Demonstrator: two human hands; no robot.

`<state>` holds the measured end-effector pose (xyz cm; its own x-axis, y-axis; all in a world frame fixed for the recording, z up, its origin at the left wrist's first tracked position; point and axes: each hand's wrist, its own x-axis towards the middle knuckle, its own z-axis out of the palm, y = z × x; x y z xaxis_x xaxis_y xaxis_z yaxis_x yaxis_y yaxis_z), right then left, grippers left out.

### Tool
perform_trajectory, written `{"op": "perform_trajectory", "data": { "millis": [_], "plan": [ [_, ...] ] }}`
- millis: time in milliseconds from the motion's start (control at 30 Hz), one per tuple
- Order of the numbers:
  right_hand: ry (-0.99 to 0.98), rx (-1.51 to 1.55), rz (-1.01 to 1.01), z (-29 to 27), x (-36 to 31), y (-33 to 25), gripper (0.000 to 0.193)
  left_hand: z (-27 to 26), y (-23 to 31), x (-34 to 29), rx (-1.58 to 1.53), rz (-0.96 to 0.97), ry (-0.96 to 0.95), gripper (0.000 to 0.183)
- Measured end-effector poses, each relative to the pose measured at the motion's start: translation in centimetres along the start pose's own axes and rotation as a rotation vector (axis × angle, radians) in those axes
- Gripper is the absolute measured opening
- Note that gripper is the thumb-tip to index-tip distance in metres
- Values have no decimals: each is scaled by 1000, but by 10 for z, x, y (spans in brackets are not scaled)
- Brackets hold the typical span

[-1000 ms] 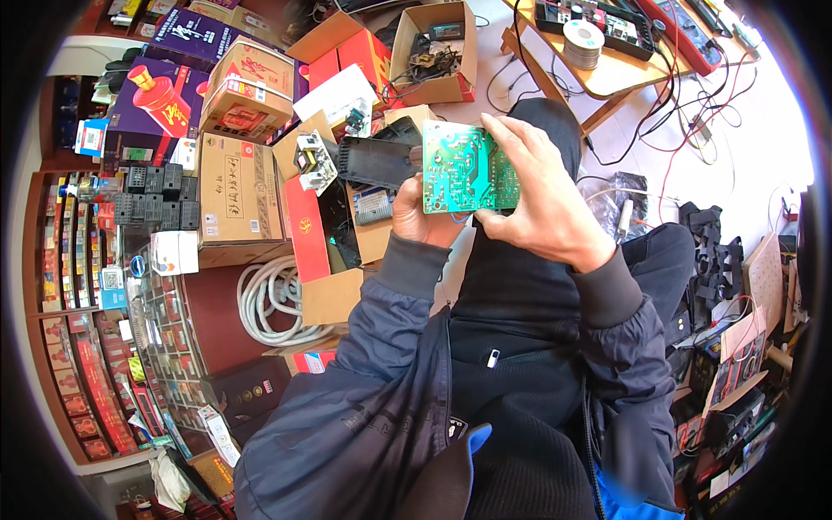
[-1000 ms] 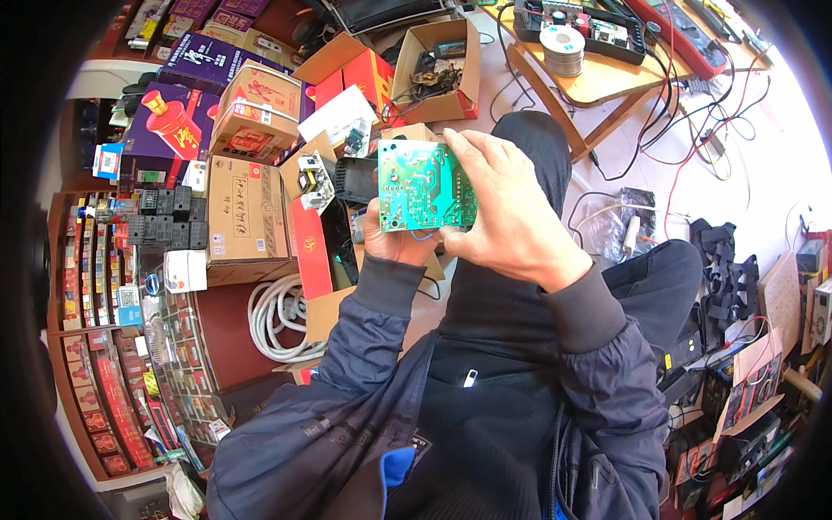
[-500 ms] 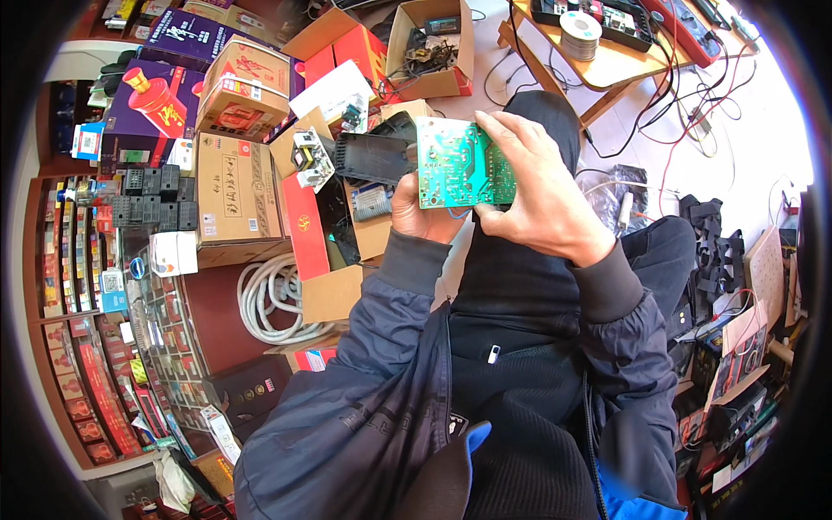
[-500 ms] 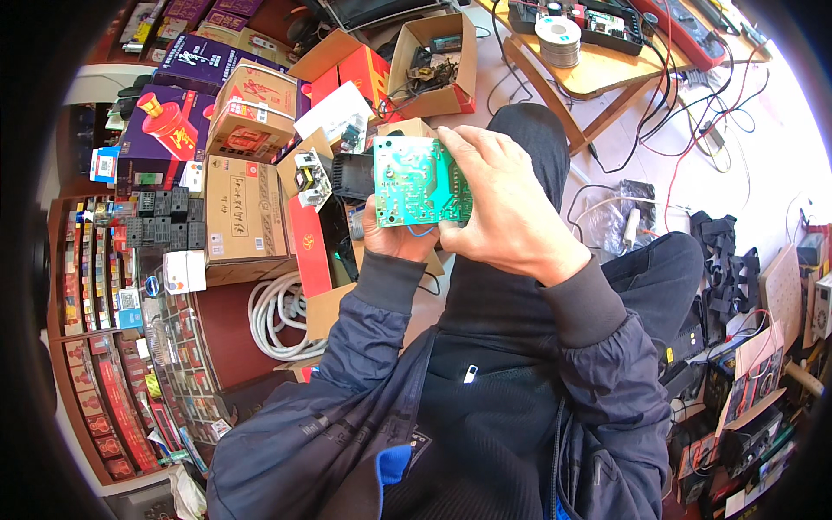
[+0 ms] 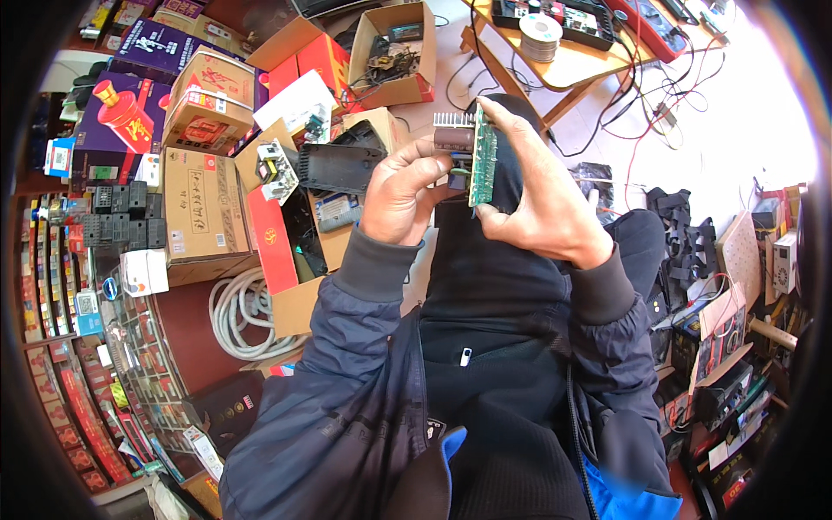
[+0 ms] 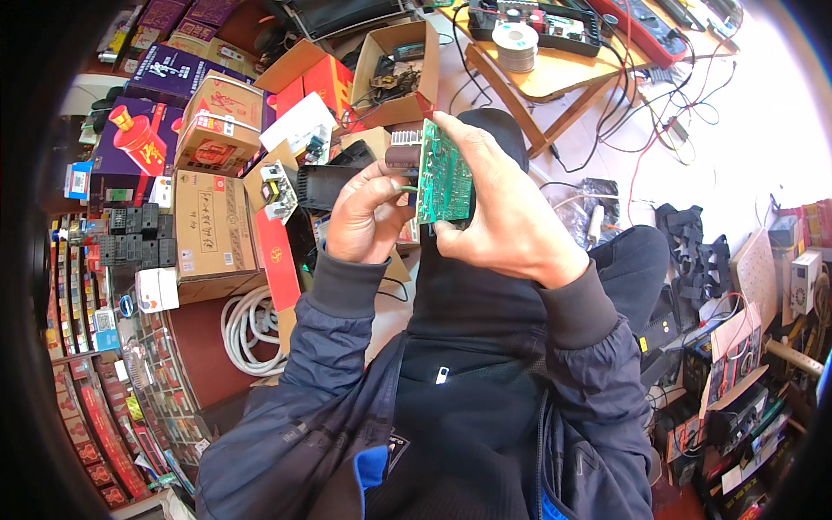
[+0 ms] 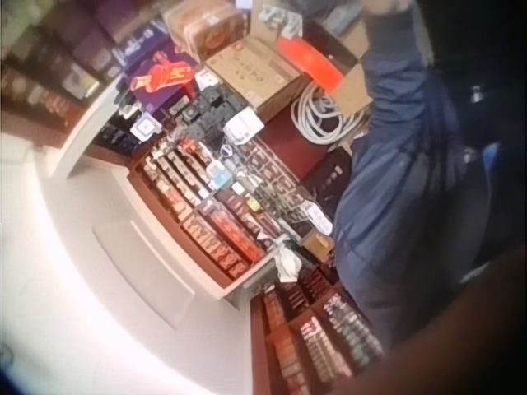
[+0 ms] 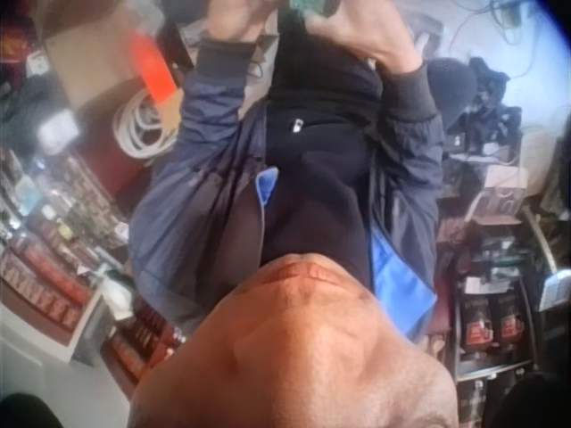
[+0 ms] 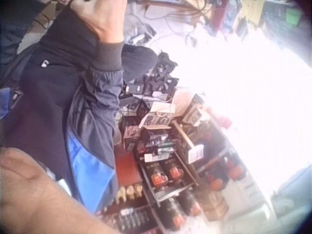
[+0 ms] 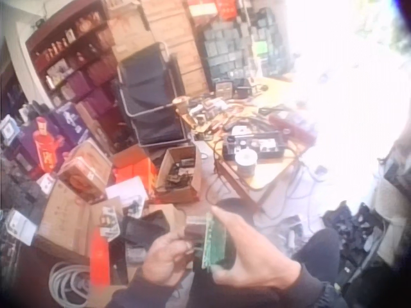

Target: The person sits on the floor and uses a soldering iron to heat and remove a component from a green circuit board. They then use multimeter probes to test points on the board, reposition the board, and continue soldering and testing.

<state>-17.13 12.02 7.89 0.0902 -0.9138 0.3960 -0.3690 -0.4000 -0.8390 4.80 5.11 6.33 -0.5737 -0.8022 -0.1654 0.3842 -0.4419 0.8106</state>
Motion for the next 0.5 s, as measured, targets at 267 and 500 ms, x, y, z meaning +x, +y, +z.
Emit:
{"op": "perform_trajectory", "data": {
  "millis": [267, 500],
  "plan": [
    [59, 214, 99, -12, -21, 6, 100, 32, 1, 6, 155, -72, 46, 19],
    [130, 462, 267, -21, -47, 15, 104, 57, -8, 5, 471, 87, -29, 14]
  ]
}}
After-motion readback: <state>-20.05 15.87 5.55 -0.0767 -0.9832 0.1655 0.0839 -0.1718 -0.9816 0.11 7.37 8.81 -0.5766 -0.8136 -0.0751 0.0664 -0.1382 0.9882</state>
